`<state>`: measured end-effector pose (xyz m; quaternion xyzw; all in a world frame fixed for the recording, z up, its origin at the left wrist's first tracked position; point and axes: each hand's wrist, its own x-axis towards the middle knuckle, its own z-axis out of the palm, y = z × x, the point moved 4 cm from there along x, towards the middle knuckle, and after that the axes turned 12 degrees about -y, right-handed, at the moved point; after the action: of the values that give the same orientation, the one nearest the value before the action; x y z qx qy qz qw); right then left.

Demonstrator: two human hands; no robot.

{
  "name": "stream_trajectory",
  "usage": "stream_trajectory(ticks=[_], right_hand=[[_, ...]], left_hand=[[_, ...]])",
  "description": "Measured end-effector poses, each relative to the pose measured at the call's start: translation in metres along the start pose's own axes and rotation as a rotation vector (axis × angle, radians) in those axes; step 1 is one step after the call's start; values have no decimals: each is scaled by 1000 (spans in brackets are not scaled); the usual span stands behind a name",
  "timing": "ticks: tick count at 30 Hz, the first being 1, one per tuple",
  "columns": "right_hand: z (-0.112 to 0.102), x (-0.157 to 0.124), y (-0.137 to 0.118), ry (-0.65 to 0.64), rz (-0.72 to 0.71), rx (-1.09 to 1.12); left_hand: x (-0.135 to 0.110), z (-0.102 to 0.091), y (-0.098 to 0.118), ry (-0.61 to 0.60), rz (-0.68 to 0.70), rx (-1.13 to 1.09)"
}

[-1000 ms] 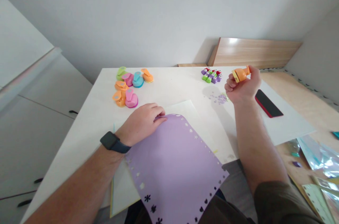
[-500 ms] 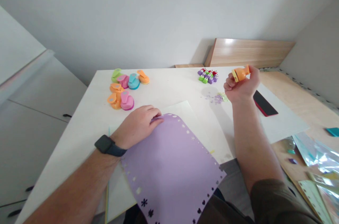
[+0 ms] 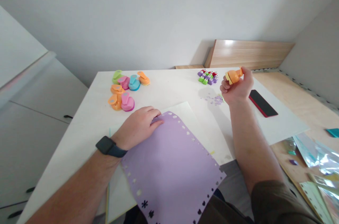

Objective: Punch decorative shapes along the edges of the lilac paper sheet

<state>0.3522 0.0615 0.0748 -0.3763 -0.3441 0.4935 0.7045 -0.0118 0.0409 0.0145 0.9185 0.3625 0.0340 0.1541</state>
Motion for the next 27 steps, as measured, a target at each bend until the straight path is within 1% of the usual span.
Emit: stream_trajectory(ticks=[3, 5, 7, 9, 11, 12, 14, 17, 20, 23, 27], right_hand=[[-3, 5, 4, 0, -11, -107], [-8, 9, 12, 27, 4, -249], [-14, 11, 23, 57, 54, -481], [-19, 12, 34, 81, 88, -774], [-23, 12, 40, 117, 33, -1035], [-24, 12, 41, 133, -11, -1130], [-27, 13, 43, 141, -56, -1245], [-34, 17, 44, 144, -48, -1248], [-36, 21, 43, 198, -108, -1180], [-34, 21, 43, 207, -161, -1123], [-28, 17, 47, 149, -98, -1115]], left_hand=[[0, 0, 0, -9, 3, 5], [1, 0, 0, -15, 4, 13], [1, 0, 0, -18, 3, 19], [0, 0, 1, -17, 1, 18], [0, -1, 2, -15, -1, 14], [0, -1, 2, -14, -2, 13], [0, -2, 3, -16, -1, 13], [0, -3, 3, -16, 2, 14], [0, -2, 3, -14, 6, 18], [0, -1, 3, -18, 8, 26], [0, -1, 2, -26, 1, 34]])
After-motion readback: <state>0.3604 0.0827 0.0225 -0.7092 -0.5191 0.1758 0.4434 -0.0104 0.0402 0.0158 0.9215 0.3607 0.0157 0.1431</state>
